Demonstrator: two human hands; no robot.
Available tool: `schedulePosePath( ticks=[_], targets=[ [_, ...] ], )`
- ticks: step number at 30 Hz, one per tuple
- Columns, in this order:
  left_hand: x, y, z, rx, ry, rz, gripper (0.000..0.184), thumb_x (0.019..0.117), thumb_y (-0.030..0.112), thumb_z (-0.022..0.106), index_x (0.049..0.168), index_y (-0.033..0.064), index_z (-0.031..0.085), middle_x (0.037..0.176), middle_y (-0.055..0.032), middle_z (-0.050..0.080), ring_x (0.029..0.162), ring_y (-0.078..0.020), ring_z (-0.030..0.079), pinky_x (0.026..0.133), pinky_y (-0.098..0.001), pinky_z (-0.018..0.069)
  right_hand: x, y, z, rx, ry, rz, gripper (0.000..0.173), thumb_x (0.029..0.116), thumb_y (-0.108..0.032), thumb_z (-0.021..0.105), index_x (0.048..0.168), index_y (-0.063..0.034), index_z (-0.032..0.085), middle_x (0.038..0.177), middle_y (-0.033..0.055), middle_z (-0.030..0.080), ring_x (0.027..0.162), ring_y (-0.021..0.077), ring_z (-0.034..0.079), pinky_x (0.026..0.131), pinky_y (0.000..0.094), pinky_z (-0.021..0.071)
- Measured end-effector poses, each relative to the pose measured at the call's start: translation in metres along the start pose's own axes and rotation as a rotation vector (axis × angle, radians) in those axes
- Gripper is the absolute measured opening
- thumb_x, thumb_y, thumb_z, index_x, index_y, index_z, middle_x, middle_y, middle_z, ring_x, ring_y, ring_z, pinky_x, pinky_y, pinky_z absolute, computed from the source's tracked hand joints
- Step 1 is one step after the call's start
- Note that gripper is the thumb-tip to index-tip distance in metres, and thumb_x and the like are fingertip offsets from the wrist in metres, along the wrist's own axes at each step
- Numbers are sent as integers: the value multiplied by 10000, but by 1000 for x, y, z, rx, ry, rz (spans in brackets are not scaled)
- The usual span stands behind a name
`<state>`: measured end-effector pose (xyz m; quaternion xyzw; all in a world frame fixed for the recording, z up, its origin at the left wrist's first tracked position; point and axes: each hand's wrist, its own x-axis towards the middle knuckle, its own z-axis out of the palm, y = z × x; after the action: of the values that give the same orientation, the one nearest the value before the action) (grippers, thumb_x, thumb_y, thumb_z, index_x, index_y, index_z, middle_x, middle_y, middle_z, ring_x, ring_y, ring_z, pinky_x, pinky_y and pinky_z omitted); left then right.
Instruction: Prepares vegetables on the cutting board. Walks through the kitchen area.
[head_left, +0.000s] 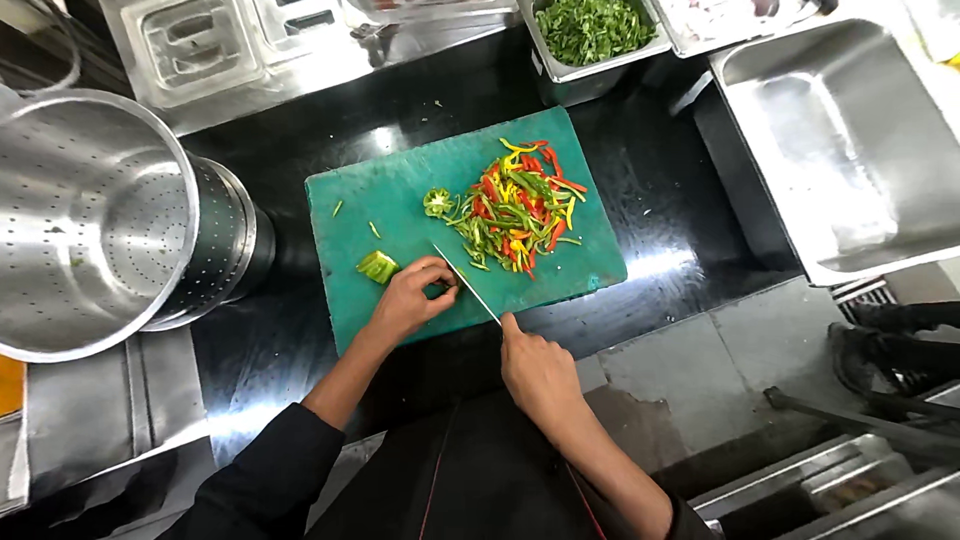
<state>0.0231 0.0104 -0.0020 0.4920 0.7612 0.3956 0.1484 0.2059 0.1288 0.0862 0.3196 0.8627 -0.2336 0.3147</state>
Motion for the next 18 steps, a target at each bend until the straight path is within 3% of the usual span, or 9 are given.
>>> schedulePosePath(
  ticks=[5, 8, 13, 18],
  targets=[
    [-2, 0, -4, 6, 9, 12, 121, 874, 105, 728, 958, 23, 751, 1107, -115, 704, 1005, -143, 700, 913, -301, 589, -5, -3, -5, -2, -64, 14, 333, 1102, -220, 379, 1410, -158, 491, 986, 169, 715, 968, 375, 718, 783, 520, 552],
    [-4, 1, -1, 0, 8, 18, 110, 877, 101, 725, 954, 25, 746, 1103, -107, 702, 996, -130, 697, 911, -281, 585, 0, -5, -2, -10, -41, 10, 307, 1101, -229, 385, 1380, -164, 495, 931, 147, 708, 916, 359, 722, 739, 500, 558],
    [-5, 0, -3, 16, 31, 26, 114, 872, 106, 729, 954, 30, 751, 1097, -107, 710, 1002, -135, 701, 912, -286, 584, -2, -9, -3, 4, -97, 24, 332, 1107, -226, 365, 1412, -161, 481, 1000, 164, 715, 991, 374, 715, 798, 516, 553],
    [-7, 1, -3, 16, 32, 29, 115, 865, 104, 744, 941, 17, 747, 1078, -118, 709, 986, -152, 701, 902, -296, 585, -9, -10, -7, 1, -91, 3, 326, 1114, -252, 351, 1402, -165, 479, 961, 151, 709, 961, 363, 716, 777, 505, 552]
  ],
)
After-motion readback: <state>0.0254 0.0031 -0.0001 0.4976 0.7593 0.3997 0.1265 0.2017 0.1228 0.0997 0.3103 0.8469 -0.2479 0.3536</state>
